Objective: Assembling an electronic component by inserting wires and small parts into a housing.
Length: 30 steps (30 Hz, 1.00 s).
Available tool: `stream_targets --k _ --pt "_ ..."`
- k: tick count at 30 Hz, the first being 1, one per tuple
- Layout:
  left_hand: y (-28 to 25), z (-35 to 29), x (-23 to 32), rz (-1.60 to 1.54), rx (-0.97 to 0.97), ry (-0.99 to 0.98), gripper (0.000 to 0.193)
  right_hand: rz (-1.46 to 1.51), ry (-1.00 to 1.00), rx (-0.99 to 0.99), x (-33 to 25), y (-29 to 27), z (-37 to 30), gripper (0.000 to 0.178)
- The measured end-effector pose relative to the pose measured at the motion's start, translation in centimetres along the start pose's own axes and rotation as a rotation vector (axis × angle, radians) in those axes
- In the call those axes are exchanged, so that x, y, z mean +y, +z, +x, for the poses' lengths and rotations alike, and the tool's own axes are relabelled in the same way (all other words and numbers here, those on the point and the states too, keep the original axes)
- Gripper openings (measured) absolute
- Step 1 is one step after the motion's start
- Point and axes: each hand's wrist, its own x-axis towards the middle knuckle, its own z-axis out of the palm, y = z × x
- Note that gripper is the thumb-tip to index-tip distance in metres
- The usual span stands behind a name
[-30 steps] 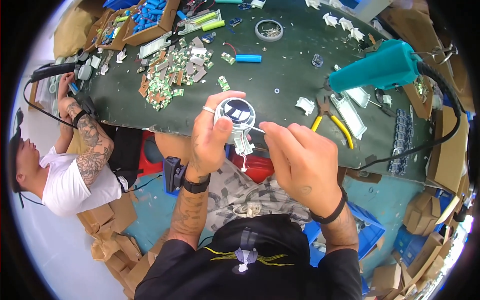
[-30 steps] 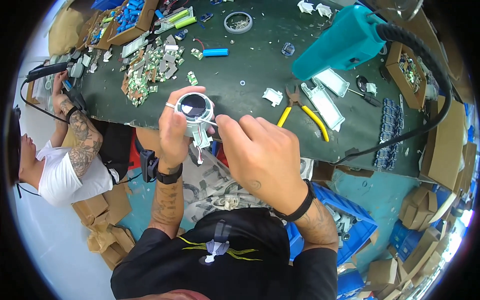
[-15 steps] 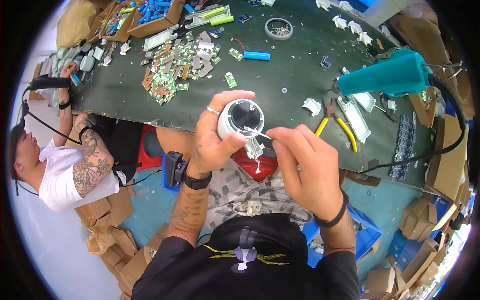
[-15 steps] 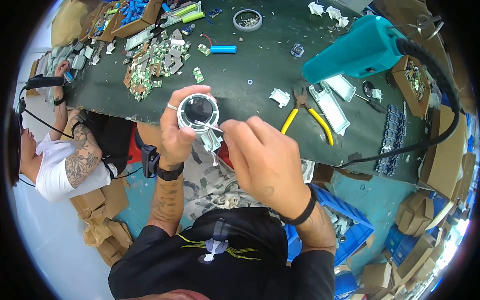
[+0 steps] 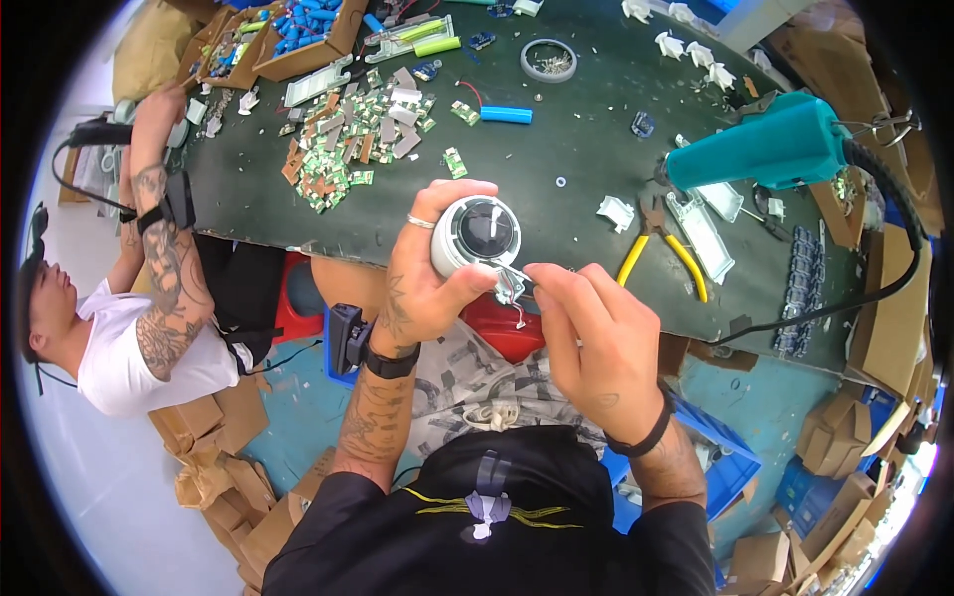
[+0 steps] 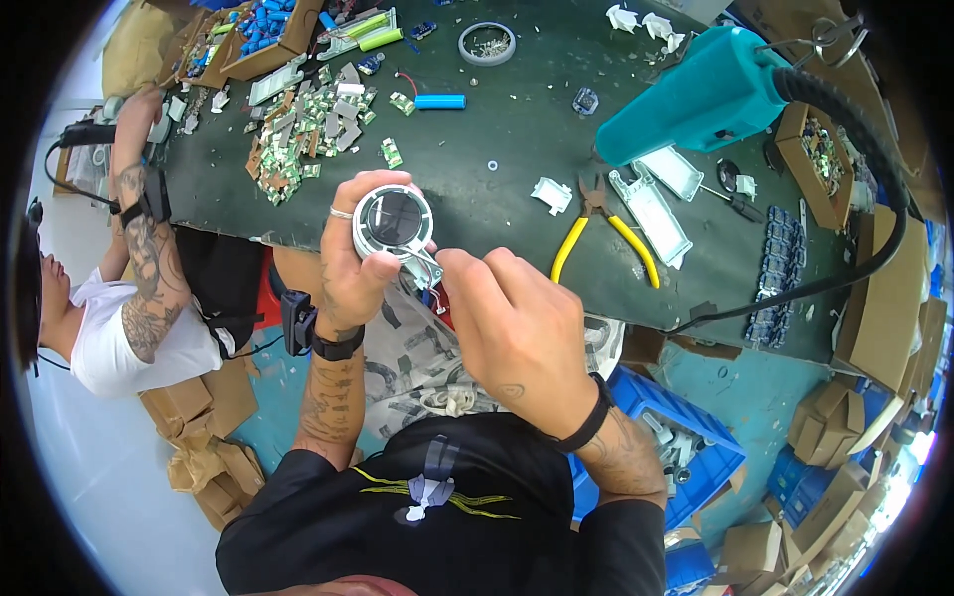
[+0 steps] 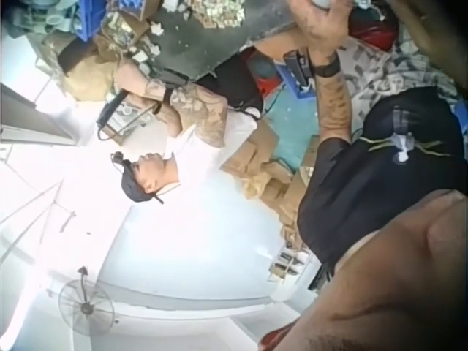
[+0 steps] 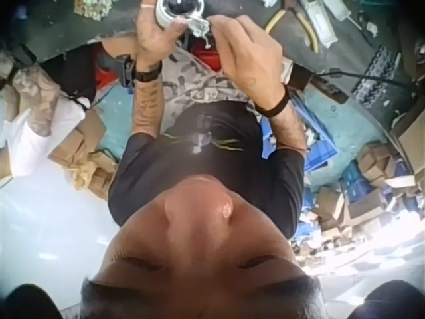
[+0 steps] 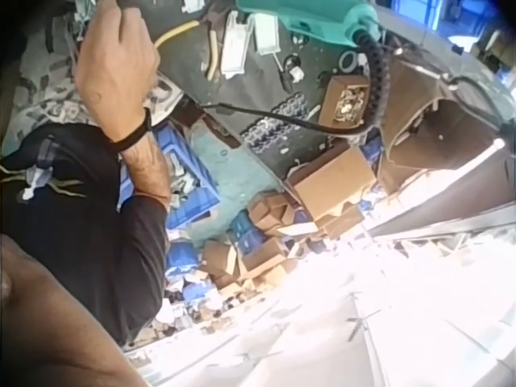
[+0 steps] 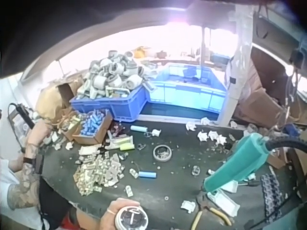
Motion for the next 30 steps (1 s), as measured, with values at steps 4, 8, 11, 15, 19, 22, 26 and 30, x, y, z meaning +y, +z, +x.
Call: stream_targets --k 4,8,11,15,19,22,26,30 --pt "0.0 0.1 0.2 0.005 -0.002 -0.015 0.069 0.097 0.018 0.054 0.2 1.2 -0.4 0.025" --pt "-0.1 0.2 0.5 0.05 -0.002 -0.002 0.067 0.14 0.016 0.065 0.6 1.6 -0.3 0.028" --pt "-0.1 0.3 0.6 0.052 -0.006 -0.012 0.067 0.212 0.019 0.07 0.4 2.0 0.0 0.027" --pt "0.4 -0.1 0.8 0.067 0.033 -0.006 0.067 0.219 0.026 0.101 0.3 2.9 0.1 0.025" --pt "0.5 0.1 0.4 -0.01 0.067 -0.029 0.067 0.317 0.082 0.175 0.7 2.8 0.5 0.023" --pt "0.4 0.1 0.6 0.031 0.037 -0.037 0.065 0.315 0.122 0.191 0.7 2.0 0.8 0.023" --pt "0.6 -0.3 0.6 -0.008 0.047 -0.06 0.068 0.253 0.143 0.202 1.4 1.2 1.1 0.025" --pt "1.0 -0.3 0.0 -0.136 0.182 0.036 0.091 -0.054 0.108 0.06 1.3 0.6 3.0 0.039"
